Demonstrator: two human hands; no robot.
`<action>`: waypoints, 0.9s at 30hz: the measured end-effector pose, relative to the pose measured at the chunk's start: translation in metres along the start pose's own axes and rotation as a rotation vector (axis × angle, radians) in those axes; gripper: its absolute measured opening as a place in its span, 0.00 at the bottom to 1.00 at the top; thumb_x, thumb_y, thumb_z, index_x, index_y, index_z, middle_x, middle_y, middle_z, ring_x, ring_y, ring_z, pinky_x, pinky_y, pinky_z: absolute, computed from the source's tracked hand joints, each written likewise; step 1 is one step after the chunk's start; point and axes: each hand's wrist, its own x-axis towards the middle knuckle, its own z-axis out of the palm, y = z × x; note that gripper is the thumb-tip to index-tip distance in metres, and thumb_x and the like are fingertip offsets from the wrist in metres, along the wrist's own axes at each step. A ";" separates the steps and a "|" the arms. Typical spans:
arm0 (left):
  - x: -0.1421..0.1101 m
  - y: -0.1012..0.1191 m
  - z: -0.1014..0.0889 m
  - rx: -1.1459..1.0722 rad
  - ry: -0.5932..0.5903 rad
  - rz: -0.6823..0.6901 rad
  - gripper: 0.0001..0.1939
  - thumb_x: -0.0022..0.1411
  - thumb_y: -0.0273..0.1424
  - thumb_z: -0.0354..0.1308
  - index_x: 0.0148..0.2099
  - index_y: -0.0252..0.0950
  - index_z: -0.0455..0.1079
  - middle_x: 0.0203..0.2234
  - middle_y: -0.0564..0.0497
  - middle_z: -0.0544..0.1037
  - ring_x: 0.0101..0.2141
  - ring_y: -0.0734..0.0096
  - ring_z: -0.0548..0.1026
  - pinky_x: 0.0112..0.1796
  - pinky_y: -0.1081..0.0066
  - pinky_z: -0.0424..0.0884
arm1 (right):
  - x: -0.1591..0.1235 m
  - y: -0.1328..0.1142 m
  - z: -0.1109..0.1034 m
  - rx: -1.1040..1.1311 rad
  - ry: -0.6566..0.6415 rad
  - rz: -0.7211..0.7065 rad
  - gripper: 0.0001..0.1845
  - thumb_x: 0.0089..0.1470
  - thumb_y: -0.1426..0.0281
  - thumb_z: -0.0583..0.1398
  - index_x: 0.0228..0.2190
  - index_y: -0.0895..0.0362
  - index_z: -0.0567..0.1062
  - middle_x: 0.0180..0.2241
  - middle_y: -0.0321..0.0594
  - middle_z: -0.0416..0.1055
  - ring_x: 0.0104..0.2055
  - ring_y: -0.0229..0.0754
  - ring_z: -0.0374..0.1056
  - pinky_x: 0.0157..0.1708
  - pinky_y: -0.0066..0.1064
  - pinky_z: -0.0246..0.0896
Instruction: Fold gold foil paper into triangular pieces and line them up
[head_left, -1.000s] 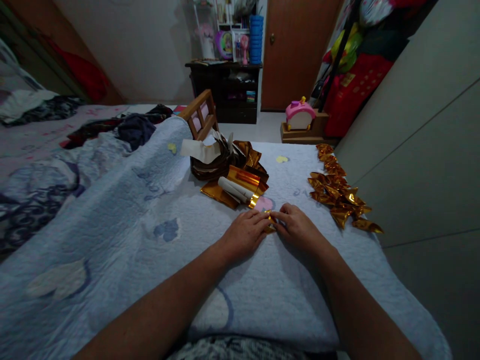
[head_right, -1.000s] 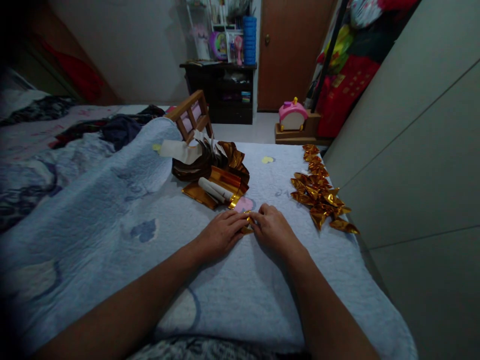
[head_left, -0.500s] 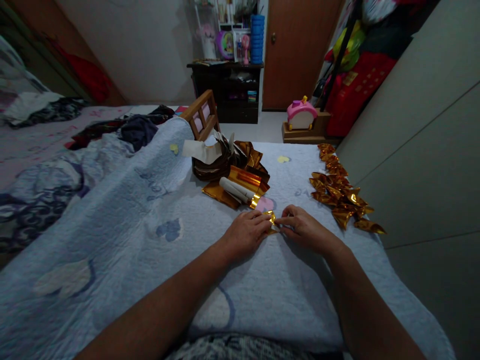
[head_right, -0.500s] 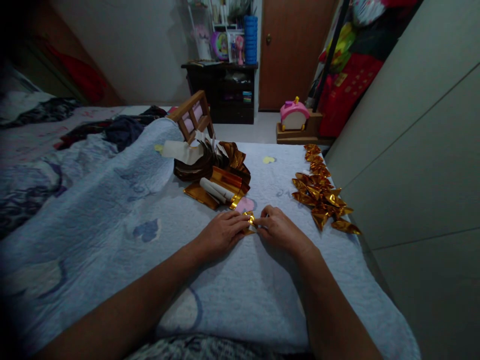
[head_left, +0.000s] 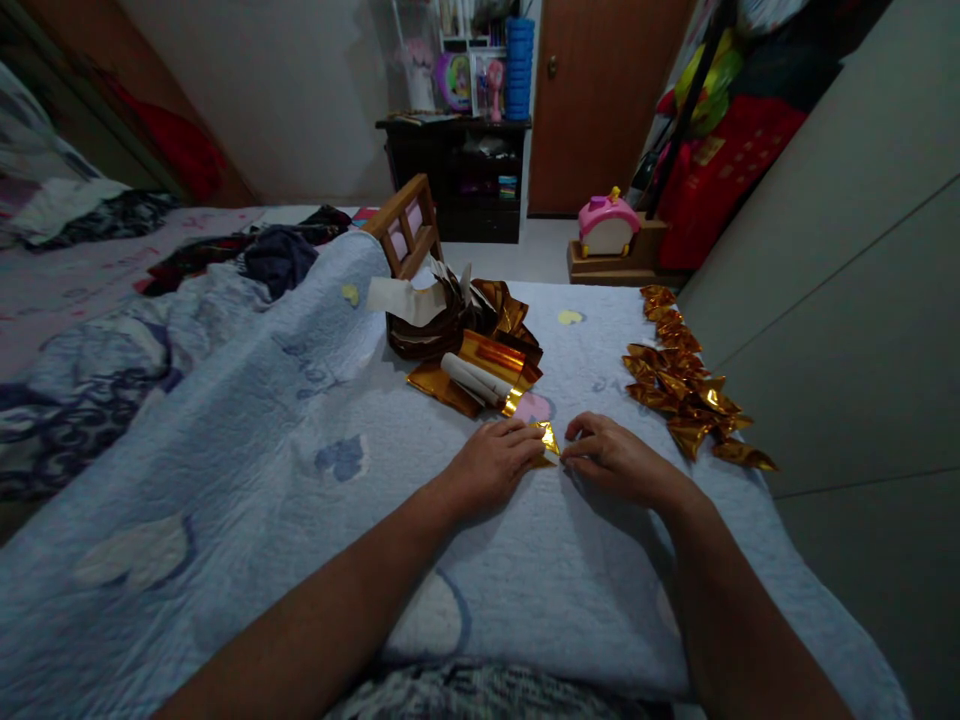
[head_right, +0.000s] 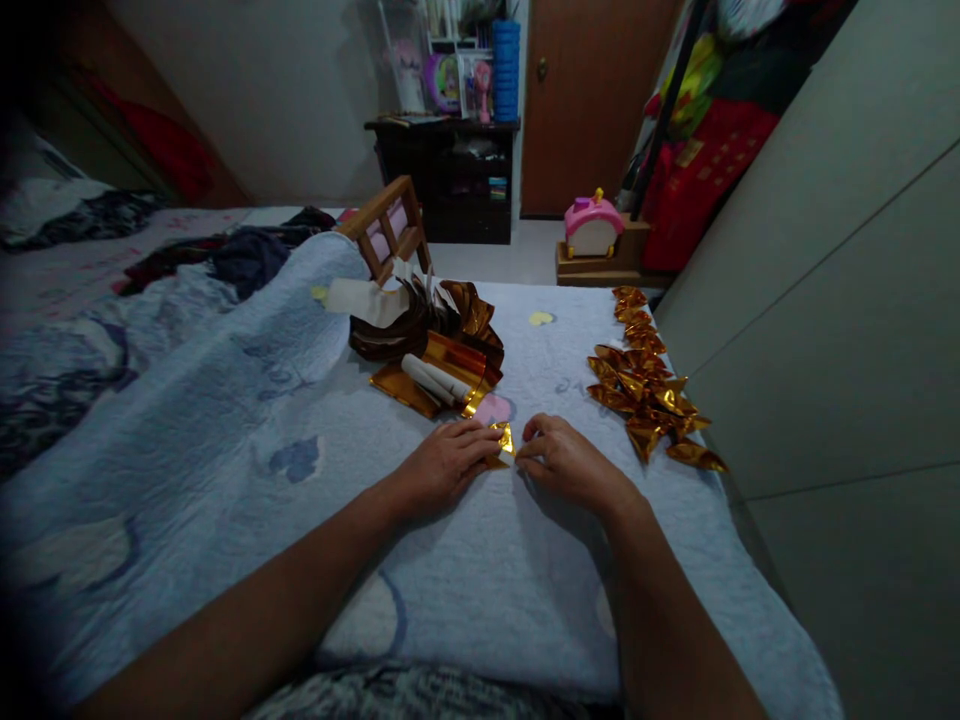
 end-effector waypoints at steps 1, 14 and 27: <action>0.000 -0.001 0.000 -0.012 0.013 0.006 0.13 0.72 0.27 0.52 0.56 0.38 0.71 0.57 0.47 0.76 0.57 0.59 0.70 0.55 0.56 0.69 | 0.002 0.000 0.002 0.001 0.014 0.002 0.11 0.61 0.74 0.59 0.34 0.55 0.83 0.40 0.45 0.73 0.43 0.46 0.70 0.46 0.39 0.66; -0.001 -0.009 0.003 -0.275 0.128 -0.066 0.22 0.63 0.20 0.54 0.58 0.37 0.61 0.57 0.41 0.71 0.57 0.60 0.70 0.57 0.59 0.70 | 0.016 0.003 0.034 -0.030 0.254 -0.021 0.19 0.56 0.81 0.57 0.48 0.56 0.75 0.52 0.49 0.73 0.55 0.51 0.66 0.53 0.46 0.62; 0.000 -0.011 0.002 -0.083 0.164 -0.048 0.03 0.67 0.26 0.58 0.39 0.36 0.72 0.38 0.47 0.79 0.40 0.63 0.75 0.42 0.65 0.71 | 0.022 0.002 0.039 -0.075 0.266 0.091 0.05 0.57 0.77 0.60 0.32 0.55 0.72 0.32 0.39 0.71 0.36 0.44 0.62 0.37 0.34 0.51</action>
